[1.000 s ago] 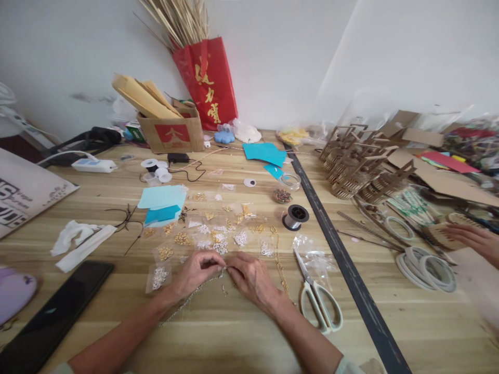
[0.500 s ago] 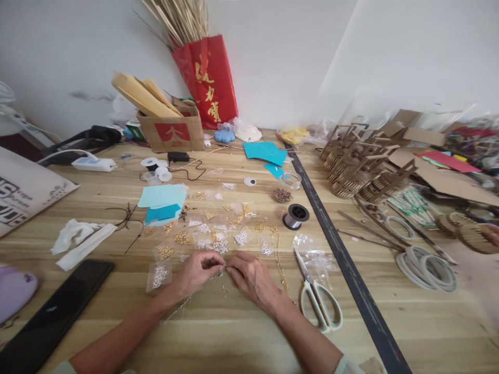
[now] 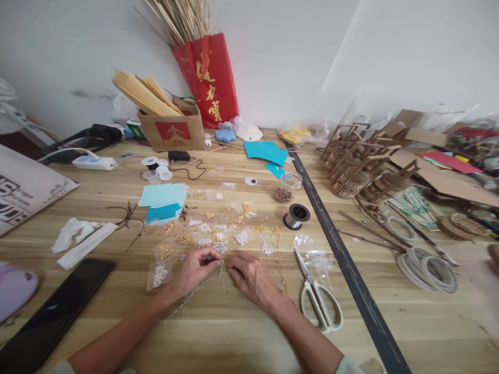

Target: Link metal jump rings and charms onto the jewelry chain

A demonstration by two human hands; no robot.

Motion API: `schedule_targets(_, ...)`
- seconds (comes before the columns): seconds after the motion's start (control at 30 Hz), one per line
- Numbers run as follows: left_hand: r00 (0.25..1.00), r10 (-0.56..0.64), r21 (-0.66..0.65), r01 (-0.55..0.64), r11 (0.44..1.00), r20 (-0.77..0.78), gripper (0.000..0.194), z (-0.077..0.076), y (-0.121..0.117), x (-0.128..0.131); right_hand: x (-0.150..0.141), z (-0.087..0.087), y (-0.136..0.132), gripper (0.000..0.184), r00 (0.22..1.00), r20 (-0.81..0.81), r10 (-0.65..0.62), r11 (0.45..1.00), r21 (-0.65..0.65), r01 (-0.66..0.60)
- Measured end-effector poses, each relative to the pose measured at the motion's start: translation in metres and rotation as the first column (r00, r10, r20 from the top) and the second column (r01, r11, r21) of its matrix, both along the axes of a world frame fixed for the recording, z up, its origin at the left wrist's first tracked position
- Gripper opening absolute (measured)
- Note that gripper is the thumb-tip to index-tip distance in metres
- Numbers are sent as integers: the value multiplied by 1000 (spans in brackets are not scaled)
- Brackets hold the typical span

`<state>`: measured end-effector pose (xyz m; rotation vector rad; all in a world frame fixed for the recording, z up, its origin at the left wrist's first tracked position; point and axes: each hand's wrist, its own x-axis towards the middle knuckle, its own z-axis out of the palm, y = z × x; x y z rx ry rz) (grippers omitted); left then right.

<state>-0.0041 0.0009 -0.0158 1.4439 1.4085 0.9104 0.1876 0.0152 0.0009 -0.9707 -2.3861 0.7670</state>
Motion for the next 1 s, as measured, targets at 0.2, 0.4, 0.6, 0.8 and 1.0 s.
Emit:
schedule_targets(0.2,998,20,44,-17,999,-62,10,-2,1,-1,0,1,0,16,1000,9,-8,1000,2,8)
schedule_targets(0.4,988,38,116,-20,993,-152,8,0,1,0,1,-1,-1,12,998,58,-29,1000,8,29)
schedule_targets(0.6,956,82,133,-46,990,-283,18,-2,1,-1,1,-1,-1,12,998,47,-29,1000,6,29)
schedule_targets(0.8,933,-6,315,127,941,-361,16,1,-2,-6,3,-3,-1,11,998,38,-42,999,7,42)
schedule_targets(1.0,817,-307,323,496,806,-488,15,17,-7,-8,4,-1,0,14,1000,-1,-21,1000,-15,21)
